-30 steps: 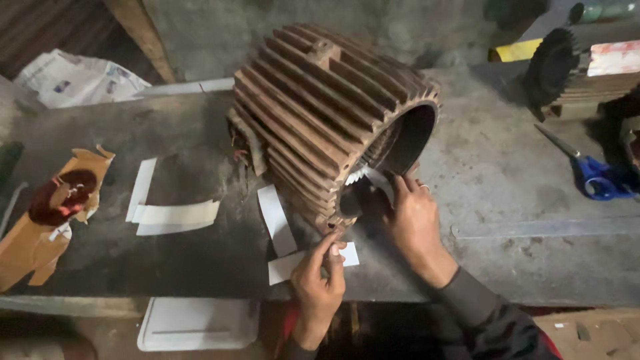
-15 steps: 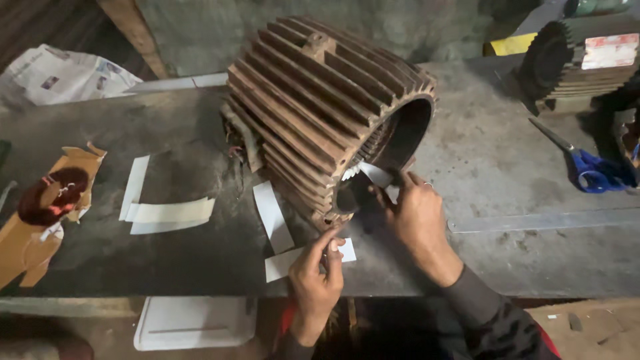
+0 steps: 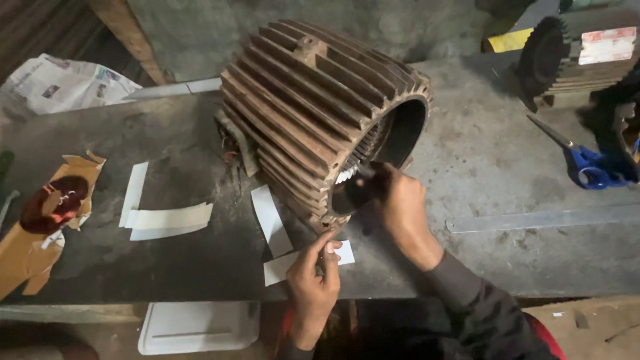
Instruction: The person cuts narrow white strips from a roll using a metal ruler as a guide, then inserts the strips into the slots of a large cylindrical motor stator. The person repeats this process, placing multiple strips into the stator's slots.
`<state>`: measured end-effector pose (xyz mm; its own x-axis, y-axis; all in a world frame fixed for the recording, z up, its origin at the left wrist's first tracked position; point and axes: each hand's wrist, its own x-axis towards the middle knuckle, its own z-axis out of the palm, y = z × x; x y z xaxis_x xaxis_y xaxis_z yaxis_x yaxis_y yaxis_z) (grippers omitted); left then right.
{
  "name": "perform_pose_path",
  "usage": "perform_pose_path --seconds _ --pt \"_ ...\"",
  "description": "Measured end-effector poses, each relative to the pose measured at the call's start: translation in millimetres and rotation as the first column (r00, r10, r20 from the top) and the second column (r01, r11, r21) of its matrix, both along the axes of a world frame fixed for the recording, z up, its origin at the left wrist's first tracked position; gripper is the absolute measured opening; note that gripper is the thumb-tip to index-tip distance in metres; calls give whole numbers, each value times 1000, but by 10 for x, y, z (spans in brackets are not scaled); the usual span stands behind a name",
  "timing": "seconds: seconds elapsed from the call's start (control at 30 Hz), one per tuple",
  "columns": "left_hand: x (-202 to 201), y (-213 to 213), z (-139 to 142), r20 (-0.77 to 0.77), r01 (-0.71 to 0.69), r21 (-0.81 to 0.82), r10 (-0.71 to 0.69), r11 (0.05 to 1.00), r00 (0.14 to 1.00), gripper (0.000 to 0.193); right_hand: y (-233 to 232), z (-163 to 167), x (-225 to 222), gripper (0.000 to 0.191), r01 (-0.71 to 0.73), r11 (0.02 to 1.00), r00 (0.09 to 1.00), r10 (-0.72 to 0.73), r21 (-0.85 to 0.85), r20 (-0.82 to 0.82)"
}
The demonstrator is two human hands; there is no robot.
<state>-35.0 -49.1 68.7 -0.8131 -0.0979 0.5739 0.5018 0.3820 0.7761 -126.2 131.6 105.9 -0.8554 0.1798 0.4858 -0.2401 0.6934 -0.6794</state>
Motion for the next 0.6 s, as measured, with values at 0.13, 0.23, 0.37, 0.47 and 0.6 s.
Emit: perform_pose_path --seconds 0.13,0.23,0.37,0.47,0.6 --pt "-9 -6 -28 -42 -1 -22 0 1000 999 23 51 -32 60 34 10 993 1000 -10 -115 2" --pt "-17 -14 -52 -25 -16 -52 15 999 1000 23 58 -57 -52 43 16 1000 1000 -16 -26 -6" --pt "-4 -25 -67 -5 -7 -63 6 998 1000 24 21 -83 -174 35 46 996 999 -45 -82 17" --pt "-10 -24 -62 -38 -14 -51 12 999 999 24 33 -80 -132 18 -10 981 1000 15 -195 24" --pt "-11 -15 -46 21 -36 -84 38 996 999 22 21 -56 -98 25 31 973 998 -16 -230 64"
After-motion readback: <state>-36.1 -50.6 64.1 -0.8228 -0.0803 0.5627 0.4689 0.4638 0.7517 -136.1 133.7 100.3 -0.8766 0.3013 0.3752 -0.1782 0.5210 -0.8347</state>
